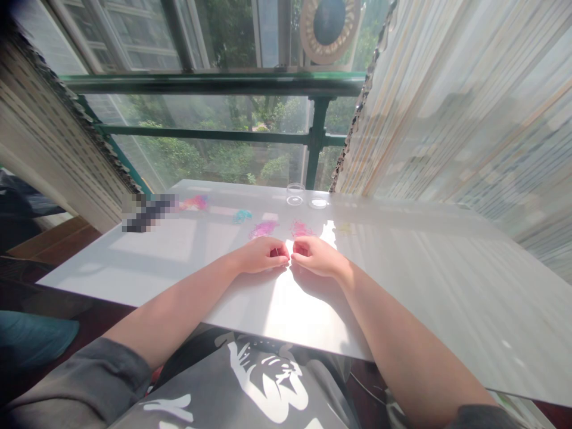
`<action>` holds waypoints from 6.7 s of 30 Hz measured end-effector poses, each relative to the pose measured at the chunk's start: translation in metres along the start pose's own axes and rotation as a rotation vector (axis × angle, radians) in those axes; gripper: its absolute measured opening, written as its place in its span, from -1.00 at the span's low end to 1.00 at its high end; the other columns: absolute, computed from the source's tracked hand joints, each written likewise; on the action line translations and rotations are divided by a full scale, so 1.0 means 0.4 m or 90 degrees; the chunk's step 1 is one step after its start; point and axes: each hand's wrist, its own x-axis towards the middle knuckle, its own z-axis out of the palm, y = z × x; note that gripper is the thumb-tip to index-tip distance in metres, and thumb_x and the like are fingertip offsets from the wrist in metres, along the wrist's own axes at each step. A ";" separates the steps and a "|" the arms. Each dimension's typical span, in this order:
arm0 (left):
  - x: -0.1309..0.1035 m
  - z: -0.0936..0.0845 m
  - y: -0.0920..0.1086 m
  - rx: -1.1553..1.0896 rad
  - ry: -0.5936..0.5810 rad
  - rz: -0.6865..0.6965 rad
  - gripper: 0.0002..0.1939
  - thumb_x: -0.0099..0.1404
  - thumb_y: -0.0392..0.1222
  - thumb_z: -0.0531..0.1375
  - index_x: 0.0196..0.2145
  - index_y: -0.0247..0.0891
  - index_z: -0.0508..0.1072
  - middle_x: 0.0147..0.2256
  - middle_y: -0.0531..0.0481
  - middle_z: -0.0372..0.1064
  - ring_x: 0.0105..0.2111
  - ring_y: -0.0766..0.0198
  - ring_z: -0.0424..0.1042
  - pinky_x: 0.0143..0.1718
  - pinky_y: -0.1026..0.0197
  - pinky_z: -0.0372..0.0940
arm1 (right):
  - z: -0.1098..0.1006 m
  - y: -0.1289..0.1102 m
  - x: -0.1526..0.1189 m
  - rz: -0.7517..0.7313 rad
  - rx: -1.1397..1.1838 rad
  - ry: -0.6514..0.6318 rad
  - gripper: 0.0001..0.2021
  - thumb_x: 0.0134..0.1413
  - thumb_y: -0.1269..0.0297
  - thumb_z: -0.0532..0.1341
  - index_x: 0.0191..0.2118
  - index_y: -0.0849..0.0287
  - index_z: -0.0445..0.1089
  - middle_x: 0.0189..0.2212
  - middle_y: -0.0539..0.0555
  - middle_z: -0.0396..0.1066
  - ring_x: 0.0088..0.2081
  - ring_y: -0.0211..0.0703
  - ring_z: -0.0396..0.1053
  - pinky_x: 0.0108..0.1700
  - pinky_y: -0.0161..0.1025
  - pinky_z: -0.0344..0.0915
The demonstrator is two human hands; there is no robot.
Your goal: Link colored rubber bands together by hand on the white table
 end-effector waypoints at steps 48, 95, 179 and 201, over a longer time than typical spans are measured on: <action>0.013 -0.029 -0.063 0.041 0.195 -0.023 -0.79 0.22 -0.11 0.08 -0.37 -0.24 0.48 -0.42 0.04 0.43 -0.46 0.33 0.31 -0.40 0.29 0.20 | 0.036 -0.010 0.024 0.075 -0.157 0.078 -0.89 -0.02 0.33 0.14 -0.39 0.10 0.42 -0.49 -0.03 0.43 -0.46 -0.27 0.29 -0.45 -0.37 0.07; 0.006 -0.045 -0.060 0.118 0.225 -0.018 -0.83 0.20 -0.17 0.08 -0.38 -0.21 0.46 -0.36 0.01 0.44 -0.33 0.24 0.39 -0.29 0.24 0.26 | -0.146 0.249 -0.014 0.351 -0.228 0.355 -0.76 -0.05 0.34 0.09 -0.38 0.17 0.52 -0.36 0.13 0.52 -0.33 -0.07 0.40 -0.36 -0.27 0.16; -0.175 -0.296 -0.395 0.143 0.564 -0.427 -0.72 0.25 -0.14 0.02 -0.32 -0.30 0.48 -0.29 -0.16 0.49 -0.23 0.08 0.44 -0.16 0.13 0.27 | -0.009 0.062 0.009 0.111 0.046 0.007 -0.60 0.09 0.15 0.02 -0.70 0.20 0.10 -0.74 -0.03 0.21 -0.64 -0.34 0.13 -0.55 -0.36 0.01; -0.093 -0.186 -0.206 -0.060 0.508 -0.144 -0.74 0.19 -0.08 0.14 -0.25 -0.29 0.48 -0.30 -0.07 0.51 -0.29 0.20 0.46 -0.24 0.20 0.28 | 0.006 0.009 0.001 0.120 0.037 0.009 -0.71 0.06 0.24 0.06 -0.63 0.18 0.15 -0.63 -0.03 0.35 -0.54 -0.28 0.26 -0.47 -0.36 0.12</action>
